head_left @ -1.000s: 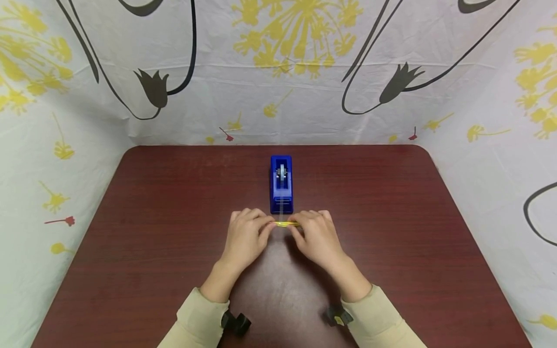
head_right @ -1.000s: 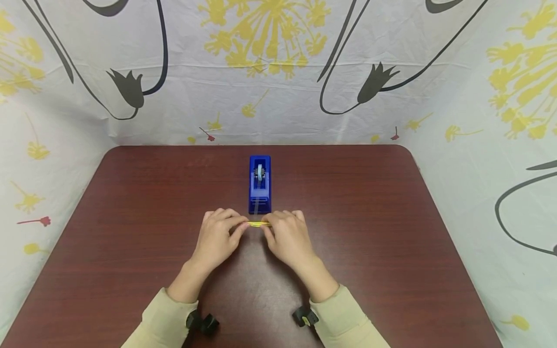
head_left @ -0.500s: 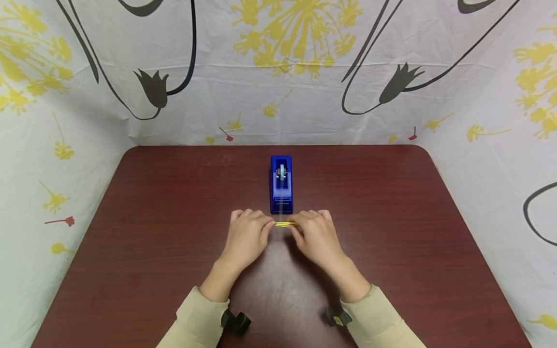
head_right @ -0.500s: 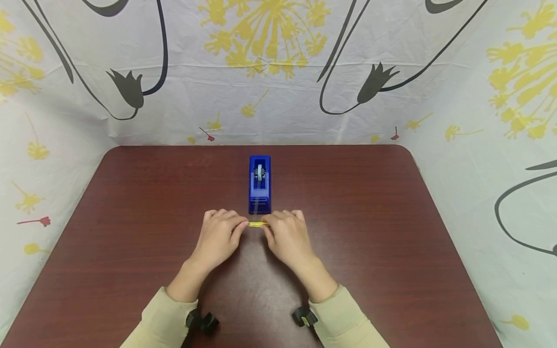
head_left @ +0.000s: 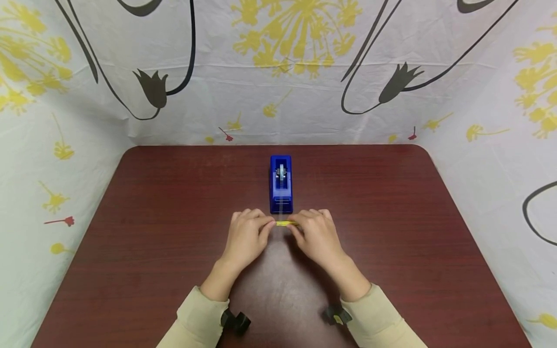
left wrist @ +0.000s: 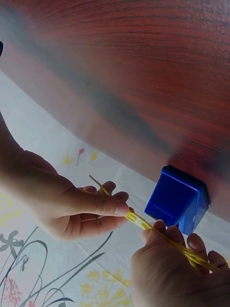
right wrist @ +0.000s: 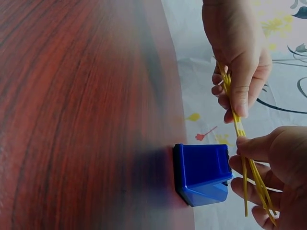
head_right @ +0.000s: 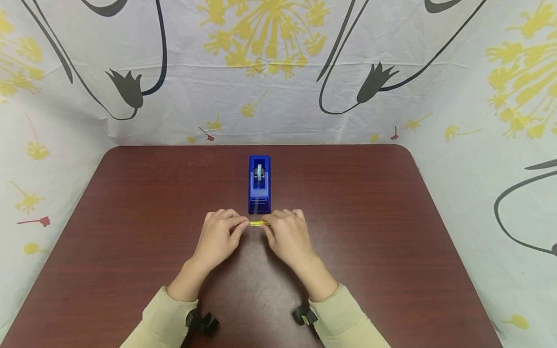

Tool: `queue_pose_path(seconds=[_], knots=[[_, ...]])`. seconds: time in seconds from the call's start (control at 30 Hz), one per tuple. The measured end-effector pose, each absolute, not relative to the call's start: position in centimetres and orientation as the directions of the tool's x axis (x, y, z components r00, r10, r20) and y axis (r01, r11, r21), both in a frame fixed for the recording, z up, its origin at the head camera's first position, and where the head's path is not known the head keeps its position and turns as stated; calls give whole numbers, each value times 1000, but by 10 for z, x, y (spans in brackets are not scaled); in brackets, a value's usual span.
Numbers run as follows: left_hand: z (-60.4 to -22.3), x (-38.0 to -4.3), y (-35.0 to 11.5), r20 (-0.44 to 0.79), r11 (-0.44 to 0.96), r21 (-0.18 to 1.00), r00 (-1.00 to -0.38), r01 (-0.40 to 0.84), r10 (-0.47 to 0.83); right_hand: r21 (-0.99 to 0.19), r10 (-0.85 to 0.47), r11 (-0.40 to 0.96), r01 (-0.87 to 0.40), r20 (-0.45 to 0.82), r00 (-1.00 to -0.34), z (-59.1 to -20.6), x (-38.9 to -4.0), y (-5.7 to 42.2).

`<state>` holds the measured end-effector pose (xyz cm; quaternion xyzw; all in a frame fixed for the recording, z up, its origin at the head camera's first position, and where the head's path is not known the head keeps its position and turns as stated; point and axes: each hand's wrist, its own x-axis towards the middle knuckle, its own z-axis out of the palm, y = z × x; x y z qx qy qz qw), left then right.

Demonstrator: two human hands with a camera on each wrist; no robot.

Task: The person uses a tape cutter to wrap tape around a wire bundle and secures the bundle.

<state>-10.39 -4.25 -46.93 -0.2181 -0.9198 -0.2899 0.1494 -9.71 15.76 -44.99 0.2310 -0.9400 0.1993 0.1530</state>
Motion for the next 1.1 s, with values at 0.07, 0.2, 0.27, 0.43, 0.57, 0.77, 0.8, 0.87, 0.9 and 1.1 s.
queue_pose_path(seconds=[0.07, 0.2, 0.27, 0.43, 0.57, 0.77, 0.8, 0.87, 0.9, 1.1], knots=[[-469, -104, -42, 411, 732, 470, -856, 493, 313, -305, -375, 814, -495, 374, -848, -449, -97, 158], [-469, -104, -42, 431, 727, 465, -847, 505, 312, -305, -382, 814, -495, 362, -850, -448, -97, 157], [-469, -104, -42, 441, 726, 460, -841, 512, 313, -302, -386, 815, -495, 356, -851, -448, -98, 157], [-469, -103, -43, 456, 720, 447, -828, 530, 326, -293, -400, 817, -496, 331, -855, -448, -98, 157], [-469, -103, -43, 458, 717, 442, -823, 539, 336, -306, -409, 813, -495, 303, -860, -448, -98, 158], [-469, -102, -44, 462, 715, 447, -823, 537, 330, -299, -430, 804, -513, 302, -851, -449, -98, 157], [-469, -102, -45, 465, 713, 448, -822, 539, 329, -295, -432, 803, -517, 308, -848, -450, -99, 157], [-469, -102, -45, 468, 711, 451, -821, 540, 327, -292, -434, 801, -523, 320, -842, -450, -99, 158], [-469, -102, -45, 470, 709, 452, -820, 541, 326, -291, -434, 799, -526, 327, -840, -451, -99, 158], [-471, -103, -46, 482, 699, 471, -821, 538, 307, -277, -432, 793, -543, 373, -821, -451, -100, 158]])
